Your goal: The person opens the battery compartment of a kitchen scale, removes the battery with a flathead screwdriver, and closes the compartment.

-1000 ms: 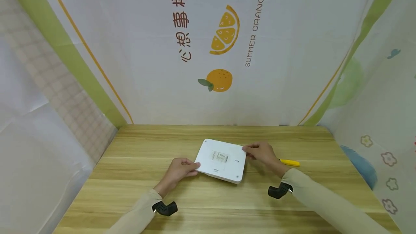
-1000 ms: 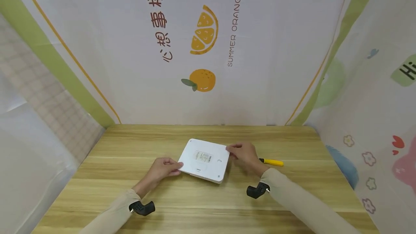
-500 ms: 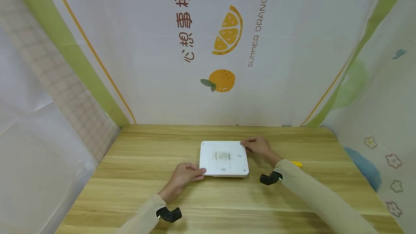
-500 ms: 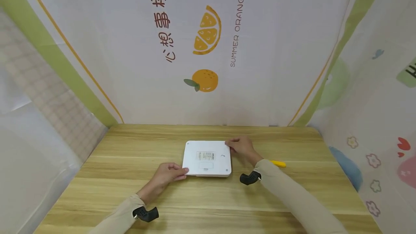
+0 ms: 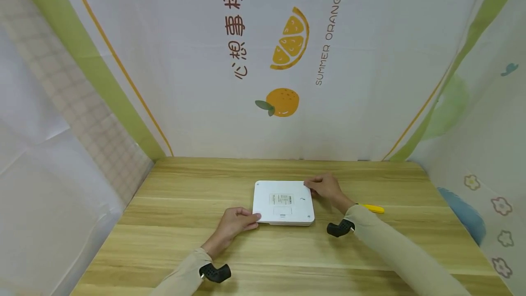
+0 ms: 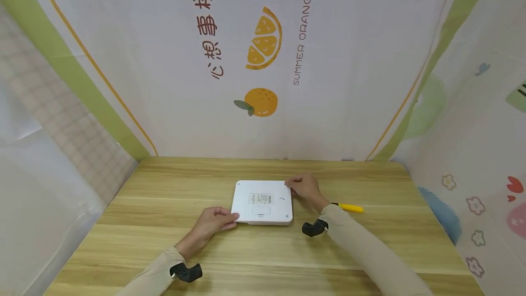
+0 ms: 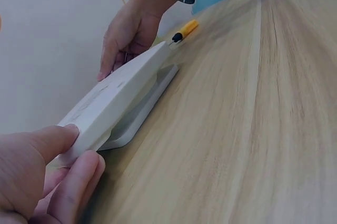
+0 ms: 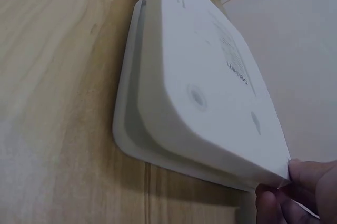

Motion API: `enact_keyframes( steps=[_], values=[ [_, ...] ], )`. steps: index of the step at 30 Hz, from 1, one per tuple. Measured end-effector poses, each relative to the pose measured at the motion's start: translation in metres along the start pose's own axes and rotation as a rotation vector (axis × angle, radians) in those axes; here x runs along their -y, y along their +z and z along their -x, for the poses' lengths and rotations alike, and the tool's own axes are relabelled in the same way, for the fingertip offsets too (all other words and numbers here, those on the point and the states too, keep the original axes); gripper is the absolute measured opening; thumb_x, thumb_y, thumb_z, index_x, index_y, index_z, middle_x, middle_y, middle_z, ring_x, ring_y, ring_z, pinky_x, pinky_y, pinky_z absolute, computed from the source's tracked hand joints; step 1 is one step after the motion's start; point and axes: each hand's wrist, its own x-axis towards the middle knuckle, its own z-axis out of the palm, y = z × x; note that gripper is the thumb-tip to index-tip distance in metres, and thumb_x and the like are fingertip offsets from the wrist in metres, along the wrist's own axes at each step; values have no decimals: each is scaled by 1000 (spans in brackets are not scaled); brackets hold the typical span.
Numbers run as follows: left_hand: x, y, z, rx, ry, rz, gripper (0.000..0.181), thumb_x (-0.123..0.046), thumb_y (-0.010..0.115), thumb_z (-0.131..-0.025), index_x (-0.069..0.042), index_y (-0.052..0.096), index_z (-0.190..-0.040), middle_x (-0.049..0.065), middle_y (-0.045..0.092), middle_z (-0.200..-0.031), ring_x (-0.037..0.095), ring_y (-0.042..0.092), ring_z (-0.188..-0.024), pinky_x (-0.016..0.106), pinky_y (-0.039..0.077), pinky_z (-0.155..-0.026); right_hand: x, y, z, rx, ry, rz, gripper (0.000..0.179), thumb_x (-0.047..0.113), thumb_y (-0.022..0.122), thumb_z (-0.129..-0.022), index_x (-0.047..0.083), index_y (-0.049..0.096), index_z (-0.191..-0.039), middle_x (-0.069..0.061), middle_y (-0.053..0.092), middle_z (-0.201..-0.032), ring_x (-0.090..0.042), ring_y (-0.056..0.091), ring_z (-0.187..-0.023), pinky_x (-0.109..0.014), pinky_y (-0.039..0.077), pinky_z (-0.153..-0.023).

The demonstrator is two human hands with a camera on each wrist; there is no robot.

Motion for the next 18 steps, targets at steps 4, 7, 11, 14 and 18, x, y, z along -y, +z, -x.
enact_keyframes(
  steps=[4, 7, 11, 14, 18],
  values=[
    [-2, 1, 0, 14, 8, 10, 30, -2, 74, -93, 18, 59, -109, 21, 70, -102, 25, 74, -91, 29, 66, -84, 2, 1, 2, -23, -55, 101, 29, 25, 72, -98, 2, 77, -113, -10, 75, -99, -20, 65, -85, -26, 56, -68],
    [-2, 1, -1, 26, 25, 29, 35, 0, 72, -94, 21, 56, -116, 22, 70, -102, 23, 73, -91, 29, 66, -85, 8, 3, 7, -56, -143, 200, 30, 26, 68, -100, 1, 76, -115, -10, 75, -97, -15, 61, -78, -24, 53, -62],
    [1, 3, -1, 23, 42, 55, 41, 2, 71, -94, 22, 53, -124, 19, 71, -101, 19, 72, -89, 30, 66, -84, 20, 10, 21, -94, -290, 290, 32, 25, 67, -101, 0, 74, -118, -11, 74, -90, -11, 48, -62, -23, 43, -50],
    [3, 4, -1, 12, 45, 77, 43, 3, 71, -93, 21, 52, -127, 18, 70, -100, 18, 71, -88, 30, 66, -83, 27, 18, 36, -110, -411, 338, 31, 24, 70, -99, 1, 74, -119, -12, 76, -105, -16, 62, -76, -32, 58, -63],
    [6, 6, 0, 8, 47, 101, 45, 3, 70, -94, 21, 51, -129, 20, 69, -103, 19, 71, -90, 29, 66, -84, 30, 31, 58, -89, -522, 313, 28, 24, 75, -96, 4, 76, -116, -13, 73, -122, -29, 68, -112, -49, 61, -95]
  ],
)
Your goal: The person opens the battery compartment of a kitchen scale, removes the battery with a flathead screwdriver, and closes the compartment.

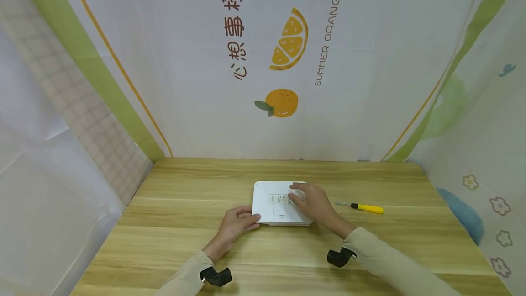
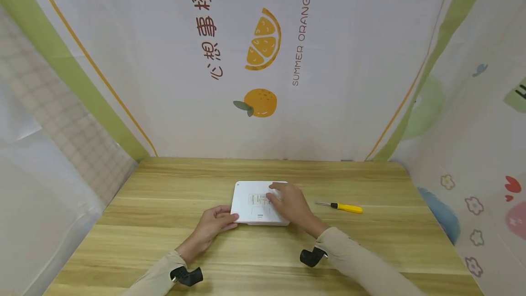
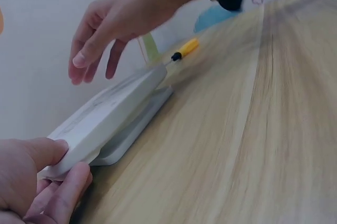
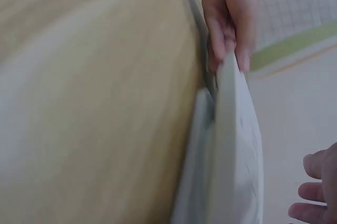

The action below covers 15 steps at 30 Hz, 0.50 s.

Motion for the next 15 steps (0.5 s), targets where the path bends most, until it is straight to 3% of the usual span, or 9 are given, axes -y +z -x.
enact_keyframes(
  steps=[7, 15],
  values=[
    [3, -1, 1, -5, 4, 22, 46, 3, 69, -95, 22, 49, -131, 23, 68, -110, 21, 71, -94, 29, 65, -87, 12, 15, 23, 39, -28, -51, 29, 24, 74, -96, 3, 75, -117, -12, 73, -123, -32, 66, -119, -52, 56, -104],
    [4, -2, 1, 7, 16, 32, 46, 1, 70, -95, 21, 50, -132, 21, 70, -108, 21, 71, -96, 30, 65, -88, 16, 24, 32, 34, -39, 74, 38, 30, 77, -93, 2, 75, -118, -16, 71, -125, -36, 64, -121, -56, 54, -106]
  ],
)
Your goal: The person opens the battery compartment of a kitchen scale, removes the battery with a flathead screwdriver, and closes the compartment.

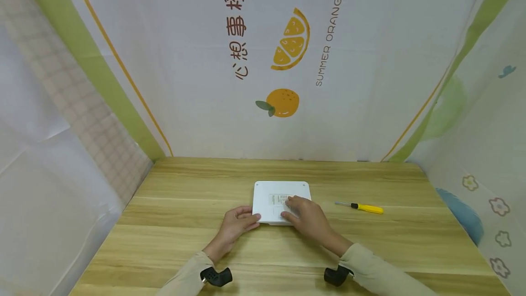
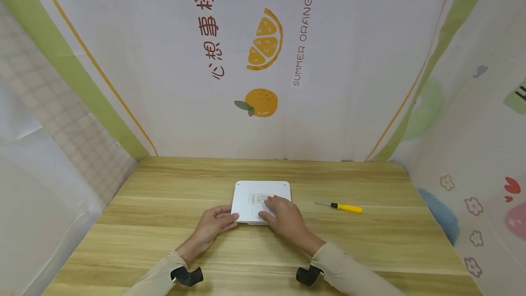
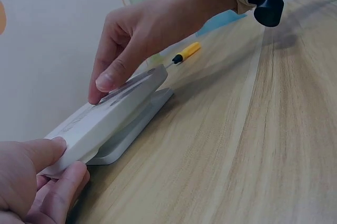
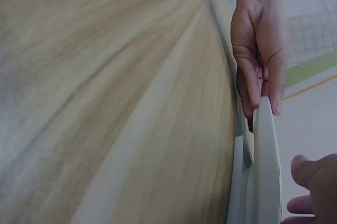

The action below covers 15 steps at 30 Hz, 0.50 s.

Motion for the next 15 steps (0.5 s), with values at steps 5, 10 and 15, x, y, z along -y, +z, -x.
enact_keyframes(
  steps=[5, 10, 15],
  values=[
    [0, -1, -1, 8, 3, 0, 46, 0, 70, -95, 21, 51, -132, 19, 71, -107, 21, 71, -96, 30, 65, -88, 4, 1, 1, 2, -3, 52, 39, 34, 77, -92, 4, 76, -117, -15, 70, -127, -37, 63, -123, -56, 55, -105],
    [0, -1, -1, 2, 0, -4, 46, 1, 71, -94, 21, 52, -131, 18, 71, -106, 21, 71, -95, 29, 65, -88, 5, 2, 0, 13, -24, 105, 37, 35, 78, -89, 6, 79, -112, -15, 71, -126, -37, 65, -120, -56, 58, -98],
    [0, -1, 0, -3, 0, -9, 46, 1, 71, -94, 22, 52, -130, 19, 71, -105, 21, 71, -95, 30, 65, -88, 7, 1, -3, 37, -28, 131, 35, 34, 79, -87, 8, 80, -110, -15, 72, -124, -38, 66, -118, -57, 61, -93]
  ],
)
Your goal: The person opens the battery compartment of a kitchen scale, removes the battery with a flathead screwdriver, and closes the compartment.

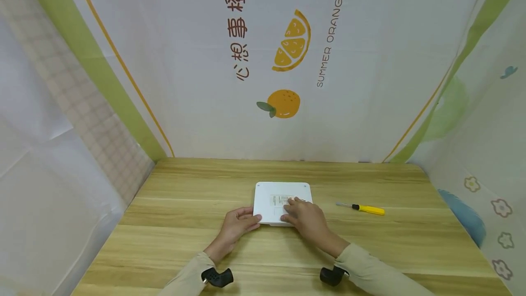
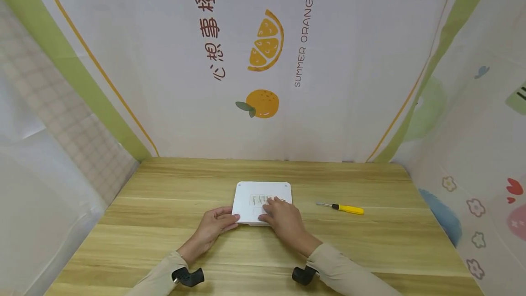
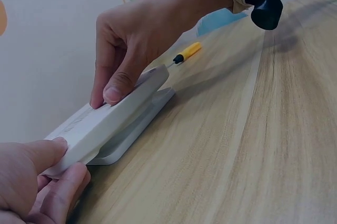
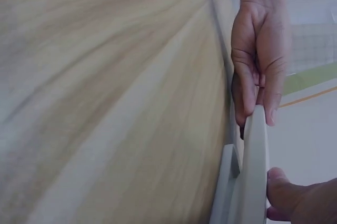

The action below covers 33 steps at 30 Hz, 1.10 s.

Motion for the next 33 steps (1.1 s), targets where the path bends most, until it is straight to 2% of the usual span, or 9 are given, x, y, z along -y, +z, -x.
enact_keyframes(
  steps=[5, 8, 11, 14, 20, 25, 29, 31, 33],
  values=[
    [0, 0, 1, 4, 1, 5, 45, 2, 71, -94, 22, 52, -129, 19, 71, -105, 21, 71, -95, 30, 65, -88, 1, -3, 0, 18, -27, 34, 32, 33, 77, -89, 9, 80, -109, -15, 72, -122, -39, 68, -115, -56, 62, -88],
    [-1, 0, 1, 6, 4, 6, 46, 2, 71, -94, 23, 51, -129, 21, 70, -106, 20, 71, -94, 30, 65, -88, -1, -2, 0, 16, -117, 138, 29, 34, 74, -92, 10, 80, -107, -15, 74, -119, -37, 70, -110, -52, 65, -77],
    [-1, 0, 1, 4, 7, 5, 46, 1, 71, -94, 23, 50, -130, 23, 70, -107, 20, 72, -93, 30, 65, -88, -4, 2, 1, -20, -228, 264, 28, 36, 71, -95, 11, 78, -105, -12, 75, -114, -34, 72, -105, -46, 67, -67],
    [-1, -1, 1, -7, -3, 11, 47, 1, 71, -94, 23, 50, -130, 22, 70, -107, 20, 72, -93, 30, 65, -87, -7, 5, 3, -70, -304, 326, 27, 35, 69, -97, 10, 76, -105, -10, 75, -113, -32, 73, -103, -41, 67, -64],
    [1, 0, -1, -19, -5, 7, 46, 2, 71, -94, 22, 52, -129, 19, 71, -104, 20, 72, -92, 30, 65, -86, -13, 8, 7, -106, -346, 294, 26, 31, 67, -100, 8, 74, -110, -10, 75, -118, -33, 72, -106, -43, 68, -72],
    [2, 1, -2, -22, 3, 6, 45, 3, 70, -94, 23, 51, -129, 19, 71, -104, 20, 72, -92, 31, 65, -86, -17, 8, 7, -154, -376, 242, 16, 18, 70, -97, 8, 73, -110, -10, 77, -110, -28, 74, -102, -41, 67, -79],
    [1, 3, 0, -27, 9, 4, 45, 4, 70, -94, 23, 51, -129, 22, 70, -106, 20, 72, -92, 31, 65, -86, -19, 7, 7, -220, -416, 211, 16, 5, 72, -91, 7, 71, -107, -8, 78, -102, -23, 75, -94, -36, 67, -76],
    [0, 4, 1, -33, 12, 4, 44, 4, 70, -94, 23, 51, -129, 23, 70, -106, 20, 72, -91, 31, 66, -86, -20, 7, 5, -259, -420, 192, 13, 5, 72, -92, 7, 71, -104, -7, 78, -97, -20, 75, -89, -34, 67, -73],
    [-1, 4, 1, -38, 12, 6, 44, 5, 70, -93, 23, 51, -129, 23, 70, -106, 21, 72, -91, 31, 66, -86, -20, 5, 3, -282, -391, 147, 8, 7, 72, -94, 8, 71, -101, -4, 77, -91, -16, 74, -82, -30, 66, -68]
  ],
)
